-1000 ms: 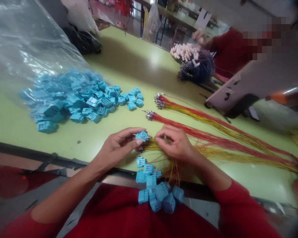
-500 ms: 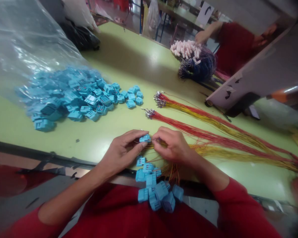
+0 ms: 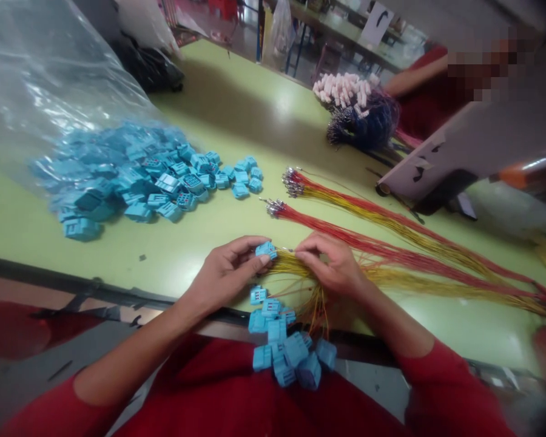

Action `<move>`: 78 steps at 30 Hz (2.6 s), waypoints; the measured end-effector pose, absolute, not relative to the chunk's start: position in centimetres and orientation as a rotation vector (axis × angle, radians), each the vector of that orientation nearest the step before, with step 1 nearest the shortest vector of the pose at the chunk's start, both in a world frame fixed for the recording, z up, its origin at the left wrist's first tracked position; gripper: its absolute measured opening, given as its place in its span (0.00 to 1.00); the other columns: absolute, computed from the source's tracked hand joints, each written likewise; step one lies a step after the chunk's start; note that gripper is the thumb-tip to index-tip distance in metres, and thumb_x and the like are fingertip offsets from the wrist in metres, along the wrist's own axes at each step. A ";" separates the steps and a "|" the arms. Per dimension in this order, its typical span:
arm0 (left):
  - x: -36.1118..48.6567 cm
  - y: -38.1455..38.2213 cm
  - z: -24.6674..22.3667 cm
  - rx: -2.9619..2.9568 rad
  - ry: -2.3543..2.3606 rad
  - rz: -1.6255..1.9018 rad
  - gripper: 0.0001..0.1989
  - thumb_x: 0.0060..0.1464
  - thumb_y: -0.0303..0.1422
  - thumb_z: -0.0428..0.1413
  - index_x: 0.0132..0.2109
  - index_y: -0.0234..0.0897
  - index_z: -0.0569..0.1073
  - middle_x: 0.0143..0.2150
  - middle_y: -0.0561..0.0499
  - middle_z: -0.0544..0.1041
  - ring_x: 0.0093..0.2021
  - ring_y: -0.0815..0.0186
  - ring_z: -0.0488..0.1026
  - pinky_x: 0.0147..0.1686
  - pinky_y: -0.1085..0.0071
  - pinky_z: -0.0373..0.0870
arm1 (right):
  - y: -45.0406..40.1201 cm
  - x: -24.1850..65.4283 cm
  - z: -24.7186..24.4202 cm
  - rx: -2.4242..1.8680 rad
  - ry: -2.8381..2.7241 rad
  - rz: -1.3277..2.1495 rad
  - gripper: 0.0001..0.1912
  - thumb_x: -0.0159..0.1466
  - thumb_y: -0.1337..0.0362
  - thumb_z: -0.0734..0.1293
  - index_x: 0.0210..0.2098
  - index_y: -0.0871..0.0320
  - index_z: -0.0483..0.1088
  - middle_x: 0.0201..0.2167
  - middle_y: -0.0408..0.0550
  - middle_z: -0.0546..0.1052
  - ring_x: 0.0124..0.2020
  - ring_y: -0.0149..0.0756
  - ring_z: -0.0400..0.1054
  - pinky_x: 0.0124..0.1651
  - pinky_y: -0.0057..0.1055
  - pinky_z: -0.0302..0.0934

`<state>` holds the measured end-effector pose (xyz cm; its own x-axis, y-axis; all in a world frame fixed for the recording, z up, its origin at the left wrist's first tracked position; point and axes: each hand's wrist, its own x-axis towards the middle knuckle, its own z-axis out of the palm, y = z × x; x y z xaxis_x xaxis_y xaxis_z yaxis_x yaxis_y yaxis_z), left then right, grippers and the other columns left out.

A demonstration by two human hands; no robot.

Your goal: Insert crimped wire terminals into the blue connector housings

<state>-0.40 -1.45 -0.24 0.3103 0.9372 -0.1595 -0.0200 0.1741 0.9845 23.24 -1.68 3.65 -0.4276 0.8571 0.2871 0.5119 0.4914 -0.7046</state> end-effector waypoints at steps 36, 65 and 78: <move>2.7 -5.7 4.8 2.072 0.311 0.635 0.10 0.60 0.33 0.63 0.49 0.41 0.77 0.40 0.48 0.81 0.40 0.59 0.76 0.41 0.63 0.73 | 4.3 24.8 3.0 -1.477 -2.306 0.413 0.04 0.66 0.64 0.70 0.38 0.57 0.72 0.37 0.47 0.74 0.37 0.37 0.65 0.41 0.32 0.55; -5.3 8.9 -0.9 2.659 1.153 0.538 0.24 0.65 0.42 0.50 0.61 0.35 0.72 0.69 0.33 0.65 0.65 0.44 0.66 0.64 0.49 0.64 | 6.3 24.3 -0.1 -1.474 -2.247 0.366 0.05 0.66 0.69 0.68 0.32 0.56 0.71 0.32 0.44 0.73 0.35 0.36 0.65 0.39 0.31 0.54; -4.6 6.3 0.0 2.706 1.533 0.595 0.09 0.63 0.37 0.53 0.40 0.38 0.75 0.50 0.40 0.77 0.53 0.47 0.69 0.52 0.53 0.64 | 4.6 24.6 1.4 -1.442 -1.976 0.641 0.05 0.69 0.61 0.64 0.36 0.55 0.67 0.27 0.40 0.71 0.29 0.33 0.62 0.36 0.30 0.55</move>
<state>-4.58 6.26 0.05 0.4607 0.8227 0.3331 0.8319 -0.5310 0.1610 24.64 4.59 1.40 -0.2271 0.9559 0.1864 0.6644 0.2920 -0.6880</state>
